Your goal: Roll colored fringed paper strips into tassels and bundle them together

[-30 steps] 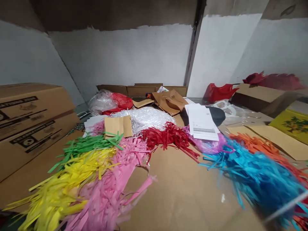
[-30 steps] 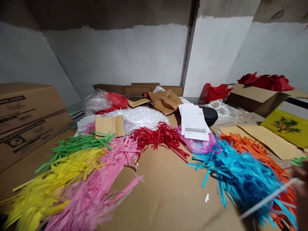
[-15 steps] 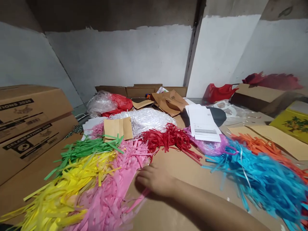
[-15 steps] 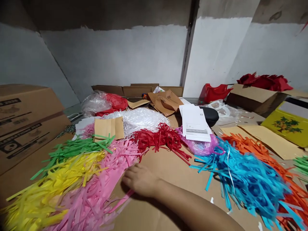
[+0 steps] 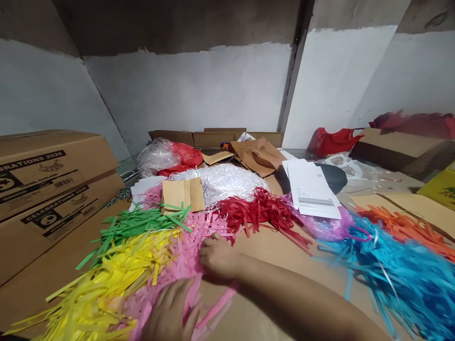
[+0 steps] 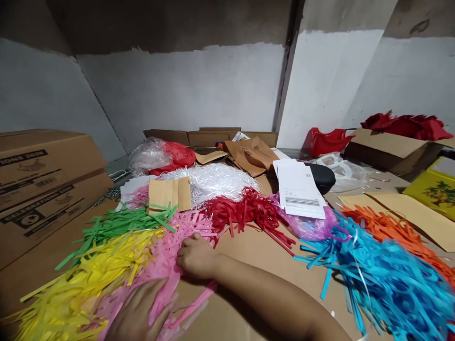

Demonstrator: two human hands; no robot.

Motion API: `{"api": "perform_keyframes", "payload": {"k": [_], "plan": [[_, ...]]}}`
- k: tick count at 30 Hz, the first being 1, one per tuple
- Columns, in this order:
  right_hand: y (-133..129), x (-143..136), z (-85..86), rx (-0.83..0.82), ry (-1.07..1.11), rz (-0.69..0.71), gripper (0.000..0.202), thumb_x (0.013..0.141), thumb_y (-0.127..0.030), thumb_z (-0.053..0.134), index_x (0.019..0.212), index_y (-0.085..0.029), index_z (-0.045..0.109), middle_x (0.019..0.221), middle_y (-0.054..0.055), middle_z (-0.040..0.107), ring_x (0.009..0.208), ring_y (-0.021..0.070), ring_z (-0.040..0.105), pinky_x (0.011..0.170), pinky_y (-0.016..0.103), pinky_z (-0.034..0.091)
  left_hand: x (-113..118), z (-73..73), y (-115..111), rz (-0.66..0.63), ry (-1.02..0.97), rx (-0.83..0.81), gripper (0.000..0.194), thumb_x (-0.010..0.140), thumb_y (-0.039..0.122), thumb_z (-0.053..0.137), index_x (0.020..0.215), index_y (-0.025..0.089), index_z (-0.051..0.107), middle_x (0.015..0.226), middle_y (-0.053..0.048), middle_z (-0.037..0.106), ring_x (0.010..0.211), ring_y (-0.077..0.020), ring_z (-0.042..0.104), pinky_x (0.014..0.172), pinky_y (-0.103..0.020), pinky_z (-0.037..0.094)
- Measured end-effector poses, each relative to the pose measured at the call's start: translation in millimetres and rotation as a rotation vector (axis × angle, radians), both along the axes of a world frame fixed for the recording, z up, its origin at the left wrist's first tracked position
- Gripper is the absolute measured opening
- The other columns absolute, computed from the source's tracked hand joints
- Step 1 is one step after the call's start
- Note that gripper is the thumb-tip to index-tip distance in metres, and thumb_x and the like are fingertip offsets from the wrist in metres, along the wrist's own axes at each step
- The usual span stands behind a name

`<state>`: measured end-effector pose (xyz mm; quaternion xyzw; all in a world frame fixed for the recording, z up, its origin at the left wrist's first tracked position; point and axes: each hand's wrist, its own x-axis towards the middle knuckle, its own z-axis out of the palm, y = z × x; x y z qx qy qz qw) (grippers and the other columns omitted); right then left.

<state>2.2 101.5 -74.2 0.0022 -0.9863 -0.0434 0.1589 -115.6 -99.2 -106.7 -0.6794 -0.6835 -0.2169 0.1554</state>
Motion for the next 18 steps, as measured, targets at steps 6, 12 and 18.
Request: {"api": "perform_keyframes", "payload": {"k": [6, 12, 18], "plan": [[-33, 15, 20.1, -0.013, 0.069, -0.121, 0.017, 0.103, -0.025, 0.053, 0.096, -0.015, 0.066, 0.095, 0.007, 0.069, 0.087, 0.0221, 0.053, 0.073, 0.039, 0.031, 5, 45.2, 54, 0.308, 0.094, -0.275, 0.039, 0.09, 0.011, 0.04, 0.101, 0.016, 0.077, 0.103, -0.012, 0.079, 0.101, -0.0307, 0.07, 0.09, -0.051, 0.044], [-63, 23, -3.4, 0.007, -0.119, -0.09, 0.061, 0.091, -0.065, 0.058, 0.105, -0.007, 0.069, 0.098, 0.014, 0.071, 0.088, 0.0278, 0.06, 0.082, 0.043, 0.041, -35, 117.9, 87, 0.483, 0.028, -0.296, 0.036, 0.093, 0.028, 0.045, 0.095, 0.022, 0.081, 0.121, -0.011, 0.076, 0.117, -0.0359, 0.063, 0.095, -0.053, 0.041], [-67, 12, -10.6, -0.041, -0.186, -0.132, 0.066, 0.086, -0.067, 0.06, 0.106, -0.005, 0.072, 0.097, 0.016, 0.073, 0.083, 0.0283, 0.064, 0.084, 0.049, 0.046, -15, 196.1, 158, 0.571, 0.113, -0.162, 0.046, 0.097, 0.025, 0.034, 0.092, 0.007, 0.077, 0.097, -0.022, 0.076, 0.1, -0.0353, 0.068, 0.103, -0.06, 0.03]]}}
